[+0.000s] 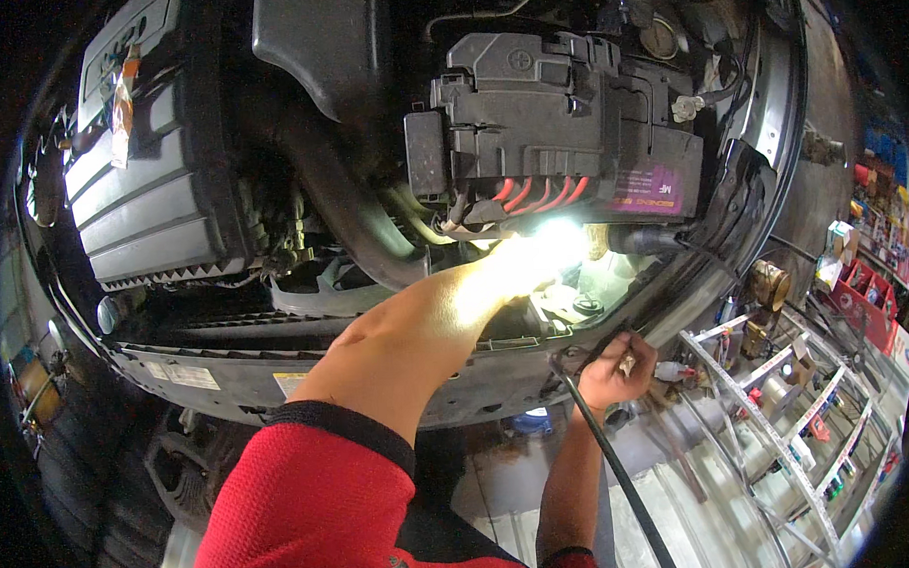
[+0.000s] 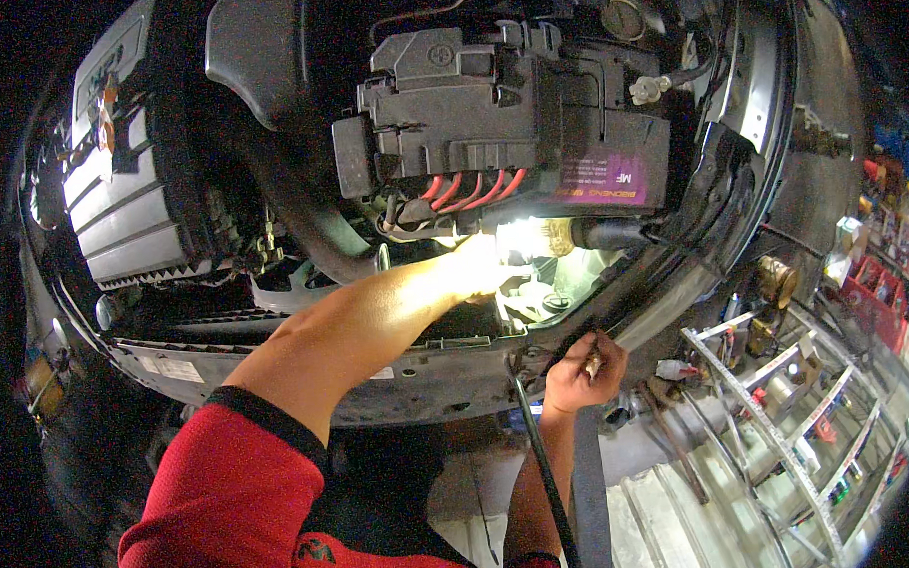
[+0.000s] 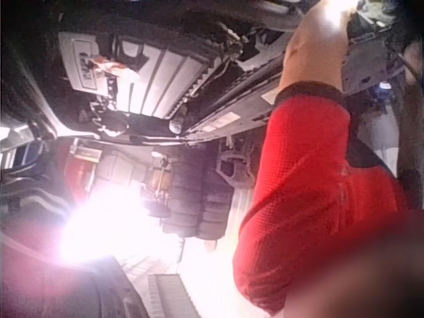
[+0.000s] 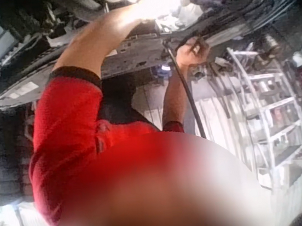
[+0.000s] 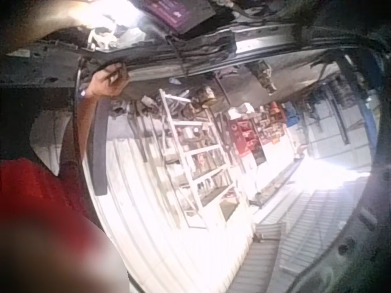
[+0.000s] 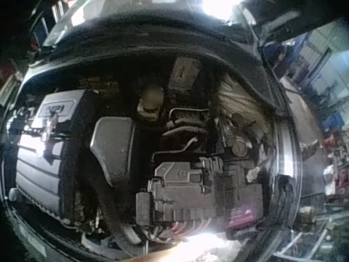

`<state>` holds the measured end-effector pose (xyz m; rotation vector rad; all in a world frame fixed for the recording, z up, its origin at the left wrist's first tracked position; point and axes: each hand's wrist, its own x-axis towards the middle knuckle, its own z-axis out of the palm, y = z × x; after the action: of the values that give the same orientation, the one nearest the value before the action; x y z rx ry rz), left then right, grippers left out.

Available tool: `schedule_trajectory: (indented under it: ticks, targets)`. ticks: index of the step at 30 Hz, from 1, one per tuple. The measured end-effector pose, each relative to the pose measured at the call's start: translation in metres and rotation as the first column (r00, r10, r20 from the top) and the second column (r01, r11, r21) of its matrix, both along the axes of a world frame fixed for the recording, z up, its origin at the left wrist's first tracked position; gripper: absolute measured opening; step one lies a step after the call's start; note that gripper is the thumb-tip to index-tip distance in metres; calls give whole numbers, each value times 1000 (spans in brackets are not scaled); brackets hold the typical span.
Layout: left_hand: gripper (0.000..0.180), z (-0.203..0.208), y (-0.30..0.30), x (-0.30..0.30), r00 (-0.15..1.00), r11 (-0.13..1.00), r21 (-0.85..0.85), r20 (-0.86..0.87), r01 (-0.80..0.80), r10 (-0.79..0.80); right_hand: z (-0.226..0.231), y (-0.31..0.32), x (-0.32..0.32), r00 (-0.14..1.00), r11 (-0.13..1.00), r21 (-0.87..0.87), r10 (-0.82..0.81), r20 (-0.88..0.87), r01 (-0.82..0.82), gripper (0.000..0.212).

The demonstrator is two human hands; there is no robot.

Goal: The person walks through a garage, picks up a cloth, and uses a flashlight to clean inside the engine bay of a light blue car. They repeatedly wipe the same area with the cloth while illuminating it, then walk away and return to continue wiping.

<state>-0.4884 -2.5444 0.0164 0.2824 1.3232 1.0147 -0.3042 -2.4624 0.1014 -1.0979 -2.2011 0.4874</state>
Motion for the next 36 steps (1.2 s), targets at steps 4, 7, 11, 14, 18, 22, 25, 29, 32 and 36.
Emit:
schedule_trajectory:
  ticks: [4, 7, 11, 14, 18, 22, 25, 29, 32, 36]
  targets:
    - [44, -10, 2, 6, 955, 935, 328, -210, -132, 208, 0, 1, -1, 999, 997, 72, 29, 40, -32, 21]
    - [44, -24, 1, 12, 961, 976, 218, -267, -14, 73, -1, 3, 1, 996, 990, 114, 82, 27, -84, 21]
    - [43, -30, -2, 13, 959, 944, 325, -243, -61, 145, -4, 6, 5, 995, 988, 121, 91, 33, -94, 21]
    - [44, -24, -5, 9, 971, 984, 178, -237, 10, 33, -6, 5, 7, 996, 994, 77, 84, 3, -84, 22]
    - [43, -15, -3, 6, 977, 991, 128, -214, 37, -9, -5, 4, 6, 996, 997, 25, 70, -46, -69, 22]
    - [43, -14, 1, 5, 983, 992, 119, -182, 30, -8, -1, 3, 4, 997, 993, 88, 72, 39, -75, 18]
    - [43, -15, 2, 3, 987, 993, 114, -158, 34, -16, -1, 2, 2, 998, 995, 83, 51, 38, -54, 19]
    - [43, -14, 4, 3, 991, 994, 106, -128, 39, -25, -1, 2, 1, 1000, 998, 65, 26, 17, -27, 18]
    - [43, -13, 5, 3, 991, 999, 16, -126, 48, -46, -1, 3, 2, 999, 994, 104, 41, 34, -44, 22]
    - [42, -12, 6, 2, 995, 994, 105, -91, 40, -30, -3, 4, 1, 998, 993, 98, 62, -18, -60, 23]
